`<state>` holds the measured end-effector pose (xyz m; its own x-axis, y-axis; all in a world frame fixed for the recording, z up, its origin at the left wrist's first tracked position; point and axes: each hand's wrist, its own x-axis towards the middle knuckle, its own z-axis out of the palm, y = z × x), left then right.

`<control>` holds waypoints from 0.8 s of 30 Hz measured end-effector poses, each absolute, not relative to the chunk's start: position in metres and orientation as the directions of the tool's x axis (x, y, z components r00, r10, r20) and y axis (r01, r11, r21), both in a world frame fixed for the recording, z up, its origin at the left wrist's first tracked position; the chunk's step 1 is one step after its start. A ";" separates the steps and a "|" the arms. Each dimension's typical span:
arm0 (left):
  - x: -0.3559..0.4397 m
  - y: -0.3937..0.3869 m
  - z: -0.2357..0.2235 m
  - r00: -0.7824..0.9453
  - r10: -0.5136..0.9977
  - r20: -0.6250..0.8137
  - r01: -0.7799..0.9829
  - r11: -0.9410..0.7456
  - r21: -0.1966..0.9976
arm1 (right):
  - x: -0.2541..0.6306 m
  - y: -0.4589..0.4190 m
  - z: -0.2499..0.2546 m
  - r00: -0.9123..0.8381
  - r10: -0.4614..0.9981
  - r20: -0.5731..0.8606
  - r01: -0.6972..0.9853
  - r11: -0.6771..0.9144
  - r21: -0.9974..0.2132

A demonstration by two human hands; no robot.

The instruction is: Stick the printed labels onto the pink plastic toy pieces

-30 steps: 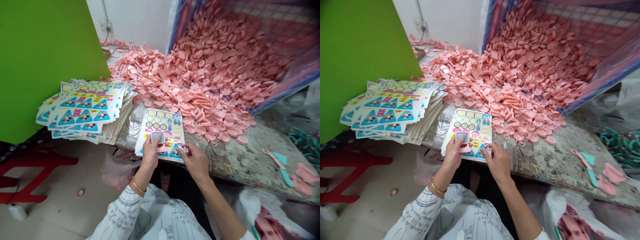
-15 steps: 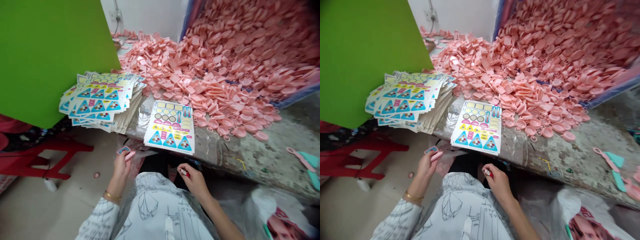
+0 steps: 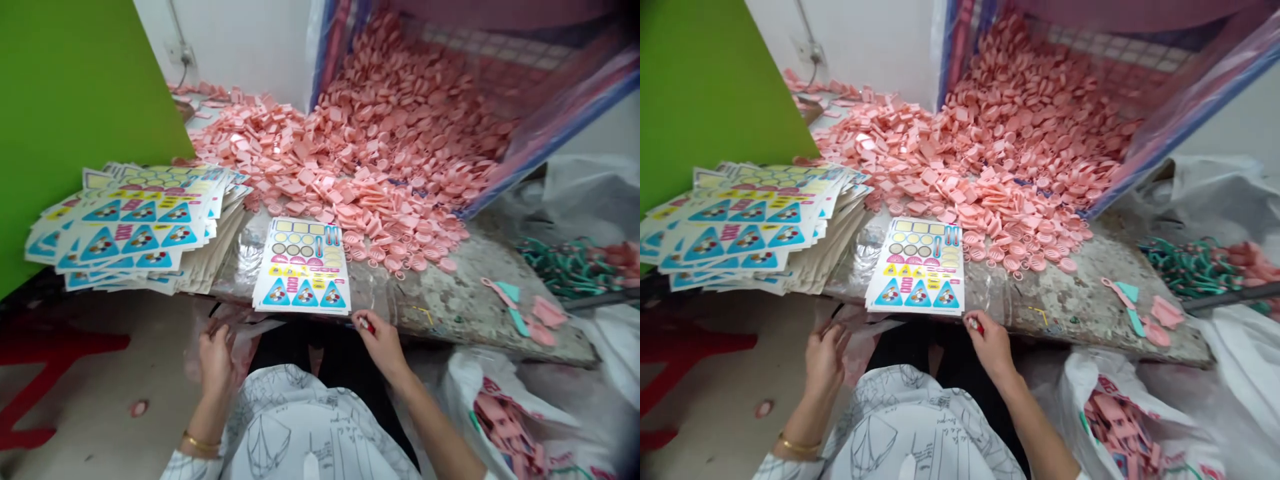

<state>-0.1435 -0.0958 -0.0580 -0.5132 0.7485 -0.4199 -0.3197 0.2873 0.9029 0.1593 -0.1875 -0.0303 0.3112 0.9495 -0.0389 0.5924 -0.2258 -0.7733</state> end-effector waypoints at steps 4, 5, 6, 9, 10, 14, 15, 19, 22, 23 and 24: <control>-0.116 -0.108 -0.030 -0.517 0.817 -0.256 -0.253 0.140 0.957 | 0.202 -0.133 -0.015 0.467 0.871 0.151 0.679 -0.245 -0.692; -0.108 -0.109 -0.022 -0.499 0.842 -0.204 -0.229 0.099 0.969 | 0.208 -0.118 -0.011 0.474 0.863 0.177 0.714 -0.258 -0.651; -0.101 -0.110 -0.015 -0.473 0.866 -0.163 -0.210 0.069 0.975 | 0.212 -0.103 -0.007 0.464 0.864 0.197 0.758 -0.272 -0.592; -0.085 -0.108 0.004 -0.364 0.923 -0.128 -0.190 0.061 0.980 | 0.218 -0.066 0.002 0.377 0.912 0.165 0.887 -0.304 -0.348; -0.081 -0.108 0.008 -0.322 0.937 -0.136 -0.185 0.078 0.980 | 0.220 -0.057 0.005 0.339 0.932 0.127 0.916 -0.297 -0.271; -0.075 -0.105 0.020 -0.122 0.981 -0.154 -0.142 0.136 0.980 | 0.231 -0.043 0.012 0.227 0.973 0.033 0.952 -0.215 -0.218; -0.073 -0.104 0.021 -0.080 0.985 -0.154 -0.135 0.142 0.981 | 0.235 -0.043 0.014 0.214 0.976 0.037 0.937 -0.195 -0.289; -0.058 -0.099 0.017 0.054 0.975 -0.216 -0.184 0.223 0.957 | 0.245 -0.052 0.018 0.160 0.987 -0.032 0.602 -0.123 -0.789; -0.036 -0.093 0.008 0.160 0.957 -0.243 -0.243 0.276 0.930 | 0.236 -0.065 0.012 0.192 0.979 -0.066 0.403 -0.140 -0.905; -0.028 -0.092 0.004 0.178 0.955 -0.237 -0.252 0.277 0.927 | 0.229 -0.070 0.008 0.237 0.971 -0.036 0.439 -0.140 -0.888; -0.021 -0.090 0.000 0.187 0.955 -0.230 -0.254 0.273 0.928 | 0.222 -0.075 0.004 0.279 0.960 0.011 0.502 -0.136 -0.854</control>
